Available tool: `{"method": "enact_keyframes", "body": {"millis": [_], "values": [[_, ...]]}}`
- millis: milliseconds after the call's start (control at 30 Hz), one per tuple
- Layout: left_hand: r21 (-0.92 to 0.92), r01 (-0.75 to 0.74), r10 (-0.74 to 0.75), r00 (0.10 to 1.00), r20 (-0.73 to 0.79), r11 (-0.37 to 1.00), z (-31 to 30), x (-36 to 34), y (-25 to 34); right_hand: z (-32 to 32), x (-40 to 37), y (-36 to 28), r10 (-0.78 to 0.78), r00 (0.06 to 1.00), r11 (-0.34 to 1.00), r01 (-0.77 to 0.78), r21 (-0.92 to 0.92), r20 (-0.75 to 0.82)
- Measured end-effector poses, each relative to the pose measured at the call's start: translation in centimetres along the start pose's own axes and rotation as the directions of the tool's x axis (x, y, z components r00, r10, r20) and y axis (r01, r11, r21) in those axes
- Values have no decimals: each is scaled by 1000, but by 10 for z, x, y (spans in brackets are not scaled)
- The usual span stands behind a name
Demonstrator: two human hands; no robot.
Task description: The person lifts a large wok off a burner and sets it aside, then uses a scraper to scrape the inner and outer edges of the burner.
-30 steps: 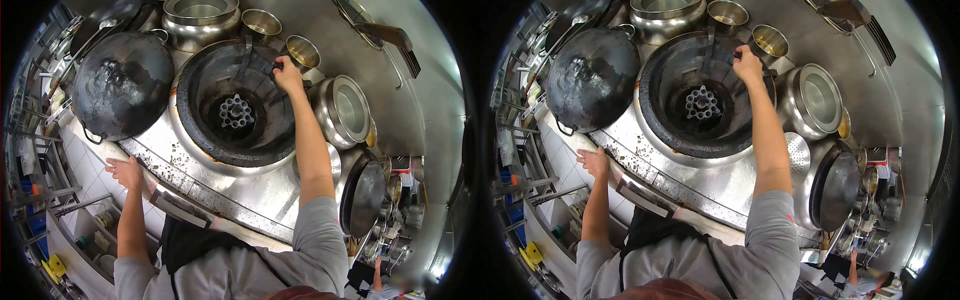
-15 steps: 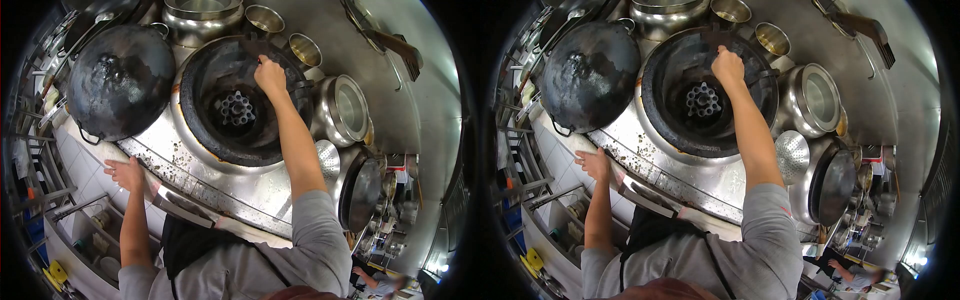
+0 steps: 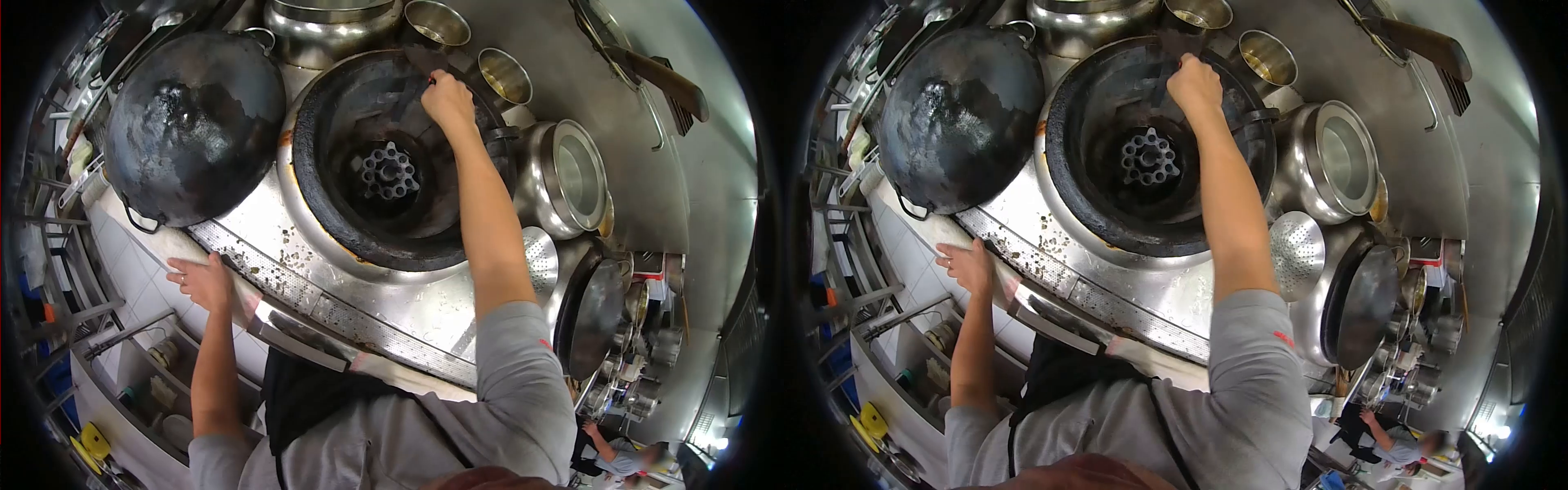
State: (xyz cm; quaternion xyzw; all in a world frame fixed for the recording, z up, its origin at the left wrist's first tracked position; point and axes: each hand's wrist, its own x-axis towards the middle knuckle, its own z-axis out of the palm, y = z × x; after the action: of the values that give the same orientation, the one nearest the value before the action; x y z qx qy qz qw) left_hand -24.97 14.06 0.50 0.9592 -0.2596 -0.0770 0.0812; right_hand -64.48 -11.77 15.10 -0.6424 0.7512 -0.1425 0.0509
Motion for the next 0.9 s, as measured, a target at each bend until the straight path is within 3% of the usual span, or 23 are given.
{"method": "enact_keyframes", "body": {"millis": [100,233,400,533,667,767,900], "values": [[-23,-1,1,1000,-10,1000,3,5,2,3,-12,6,-9,999,999,11,-47,34],[-29,12,-12,1000,18,1000,-2,-1,0,1,28,-4,19,1000,1000,-20,23,13],[-50,-7,7,1000,1,999,1,5,4,10,16,11,-52,999,999,52,-8,-8],[-17,-9,9,1000,-5,1000,2,5,-2,-22,76,25,100,995,983,-99,-153,0],[2,11,-11,1000,0,1000,5,5,-1,-68,90,36,-46,986,970,5,-243,-161],[29,23,-24,999,21,999,0,2,2,-83,86,38,-88,983,962,41,-271,-163],[47,43,-44,999,12,998,4,4,2,-75,100,51,-252,966,949,234,-209,-63]]}}
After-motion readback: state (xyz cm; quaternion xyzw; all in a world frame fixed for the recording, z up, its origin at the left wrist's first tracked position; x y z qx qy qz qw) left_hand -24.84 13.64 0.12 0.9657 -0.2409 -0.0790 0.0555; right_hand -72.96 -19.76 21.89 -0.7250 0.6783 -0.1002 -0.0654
